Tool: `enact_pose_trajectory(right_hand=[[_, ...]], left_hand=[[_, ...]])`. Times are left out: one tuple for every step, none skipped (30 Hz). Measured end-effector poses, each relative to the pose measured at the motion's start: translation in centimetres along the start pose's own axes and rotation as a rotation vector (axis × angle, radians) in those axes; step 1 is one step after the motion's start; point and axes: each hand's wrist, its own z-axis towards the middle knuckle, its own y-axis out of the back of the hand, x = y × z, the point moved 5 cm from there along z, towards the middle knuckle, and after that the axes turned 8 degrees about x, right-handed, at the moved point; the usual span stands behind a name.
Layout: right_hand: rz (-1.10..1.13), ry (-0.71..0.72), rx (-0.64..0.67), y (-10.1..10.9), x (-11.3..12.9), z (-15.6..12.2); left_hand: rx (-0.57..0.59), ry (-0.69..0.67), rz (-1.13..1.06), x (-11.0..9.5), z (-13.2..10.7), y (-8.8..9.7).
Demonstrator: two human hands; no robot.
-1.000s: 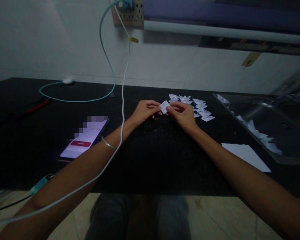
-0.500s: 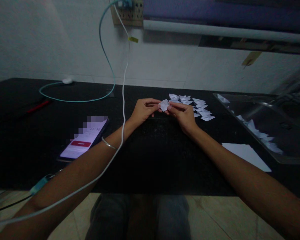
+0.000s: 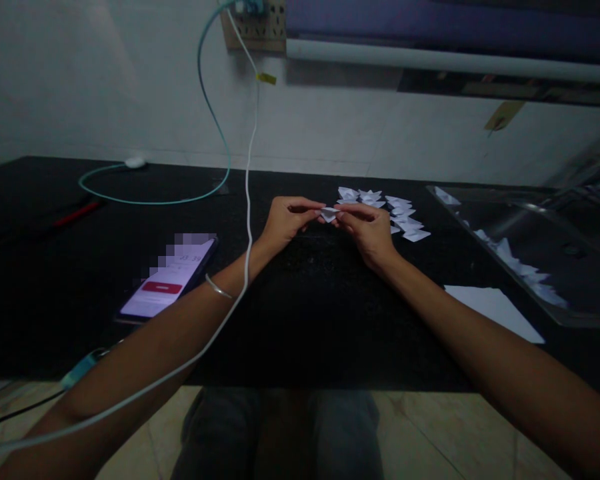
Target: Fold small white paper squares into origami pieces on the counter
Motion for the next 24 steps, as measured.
enact_pose_trajectory(right_hand=[[-0.014,0.004,-0.002,0.0,0.1,0.0],[-0.029,0.009,-0.004,0.1,0.2,0.0],[-0.046,0.017,-0.008,0.2,0.3,0.0],[-0.065,0.029,-0.009,0.2,0.5,0.1],[-0.089,0.045,-0.006,0.2,0.7,0.1],[-0.121,0.064,0.004,0.2,0.9,0.1],[-0.16,0.085,0.022,0.2,1.1,0.0],[-0.201,0.106,0.045,0.0,1.4,0.0],[-0.238,0.126,0.069,-0.1,1.6,-0.1],[-0.265,0.144,0.091,-0.3,1.9,-0.2],[-0.28,0.158,0.105,-0.4,2.0,-0.3],[-0.285,0.168,0.114,-0.5,2.2,-0.4],[-0.281,0.174,0.118,-0.5,2.2,-0.5],[-0.266,0.173,0.119,-0.6,2.2,-0.5],[-0.244,0.164,0.122,-0.6,2.2,-0.5],[-0.216,0.148,0.122,-0.6,2.1,-0.5],[-0.184,0.127,0.119,-0.6,1.9,-0.4],[-0.151,0.102,0.117,-0.6,1.7,-0.3],[-0.123,0.077,0.114,-0.6,1.5,-0.2],[-0.103,0.056,0.113,-0.5,1.3,-0.1],[-0.091,0.043,0.115,-0.5,1.1,0.0],[-0.082,0.037,0.117,-0.4,0.9,0.1],[-0.072,0.035,0.121,-0.4,0.8,0.2],[-0.059,0.033,0.125,-0.3,0.7,0.2]], left_hand=[[0.01,0.006,-0.012,-0.1,0.0,0.0],[0.024,0.013,-0.038,-0.1,0.0,0.0],[0.045,0.021,-0.078,0.0,0.1,-0.1],[0.072,0.03,-0.126,0.2,0.2,-0.2],[0.105,0.045,-0.175,0.4,0.3,-0.3],[0.139,0.063,-0.217,0.8,0.4,-0.6],[0.182,0.093,-0.243,1.1,0.6,-0.9],[0.227,0.129,-0.244,1.5,0.7,-1.3],[0.278,0.154,-0.228,1.8,0.7,-1.7],[0.328,0.169,-0.203,1.9,0.7,-2.1],[0.378,0.171,-0.174,1.9,0.7,-2.4],[0.419,0.167,-0.144,1.8,0.6,-2.7],[0.449,0.158,-0.113,1.6,0.4,-2.9],[0.472,0.145,-0.08,1.3,0.3,-3.0],[0.485,0.13,-0.046,1.0,0.2,-3.0],[0.493,0.113,-0.013,0.7,0.1,-3.0],[0.501,0.093,0.016,0.5,0.0,-3.0],[0.508,0.073,0.039,0.2,-0.2,-3.0],[0.515,0.054,0.054,0.0,-0.2,-3.0],[0.518,0.036,0.062,-0.2,-0.3,-2.9],[0.519,0.022,0.066,-0.3,-0.4,-2.9],[0.52,0.011,0.068,-0.4,-0.4,-2.9],[0.52,0.002,0.07,-0.4,-0.5,-3.0],[0.52,-0.005,0.073,-0.5,-0.5,-3.0]])
